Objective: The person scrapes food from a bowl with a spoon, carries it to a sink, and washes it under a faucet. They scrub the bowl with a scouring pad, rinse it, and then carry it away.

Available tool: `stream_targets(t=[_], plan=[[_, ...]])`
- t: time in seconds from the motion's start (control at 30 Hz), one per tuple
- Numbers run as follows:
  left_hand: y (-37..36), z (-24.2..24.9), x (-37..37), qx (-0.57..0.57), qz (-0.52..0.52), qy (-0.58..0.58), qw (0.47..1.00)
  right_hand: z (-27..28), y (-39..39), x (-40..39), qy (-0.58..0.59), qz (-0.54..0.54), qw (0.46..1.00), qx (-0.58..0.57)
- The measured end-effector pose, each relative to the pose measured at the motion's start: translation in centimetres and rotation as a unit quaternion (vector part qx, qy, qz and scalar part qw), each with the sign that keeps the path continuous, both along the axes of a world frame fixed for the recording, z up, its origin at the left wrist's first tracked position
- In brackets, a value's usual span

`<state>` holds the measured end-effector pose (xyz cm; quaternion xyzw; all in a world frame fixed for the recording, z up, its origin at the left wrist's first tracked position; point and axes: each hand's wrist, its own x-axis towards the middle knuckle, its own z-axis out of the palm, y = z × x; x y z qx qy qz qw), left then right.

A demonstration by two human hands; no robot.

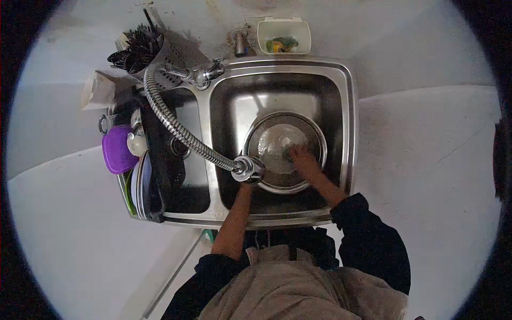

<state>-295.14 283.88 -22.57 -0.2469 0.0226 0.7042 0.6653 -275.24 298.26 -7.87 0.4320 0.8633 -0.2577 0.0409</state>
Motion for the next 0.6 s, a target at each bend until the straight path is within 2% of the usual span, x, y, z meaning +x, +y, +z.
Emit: stream_targets(t=[0.1, 0.17, 0.2, 0.3, 0.33, 0.37, 0.4, 0.43, 0.5, 0.57, 0.6], plan=[[-0.5, -0.6, 0.2, 0.0, 0.002, -0.089, 0.996, 0.8, -4.1, -2.4, 0.083, 0.045, 0.986, -0.14], [-0.9, -1.7, 0.0, -0.011, 0.012, -0.092, 0.996, 0.5, -4.7, -6.0, 0.14, 0.021, 0.987, -0.075], [-1.0, -2.4, -0.4, -0.023, 0.024, -0.027, 0.999, 0.4, -4.6, -7.3, 0.168, 0.007, 0.985, -0.042], [-2.4, -7.4, -1.5, -0.056, 0.052, 0.161, 0.984, 3.1, 1.6, -10.0, 0.052, 0.092, 0.991, -0.077], [-2.5, -7.7, -1.5, -0.066, 0.061, 0.221, 0.971, 0.5, 3.9, -10.5, 0.073, 0.003, 0.992, -0.106], [-2.5, -7.9, -1.4, -0.075, 0.071, 0.281, 0.954, -1.5, 4.2, -10.0, 0.075, -0.024, 0.992, -0.101], [-2.6, -8.3, -1.3, -0.057, 0.05, 0.18, 0.981, -3.5, 4.6, -9.5, 0.078, -0.051, 0.991, -0.096], [-2.2, -6.9, -1.1, -0.038, 0.028, 0.076, 0.996, -4.0, 3.6, -7.8, 0.061, -0.018, 0.996, -0.057], [-1.3, -2.4, -0.5, 0.003, -0.013, -0.135, 0.991, -4.9, 0.3, -3.0, 0.024, 0.052, 0.998, 0.019], [-0.4, 1.8, 0.2, 0.07, 0.058, -0.371, 0.924, -4.9, -2.4, 0.8, -0.009, 0.121, 0.988, 0.098], [0.1, 4.2, 0.7, 0.102, 0.092, -0.48, 0.866, -3.9, -3.4, 0.0, -0.04, 0.12, 0.99, 0.064]])
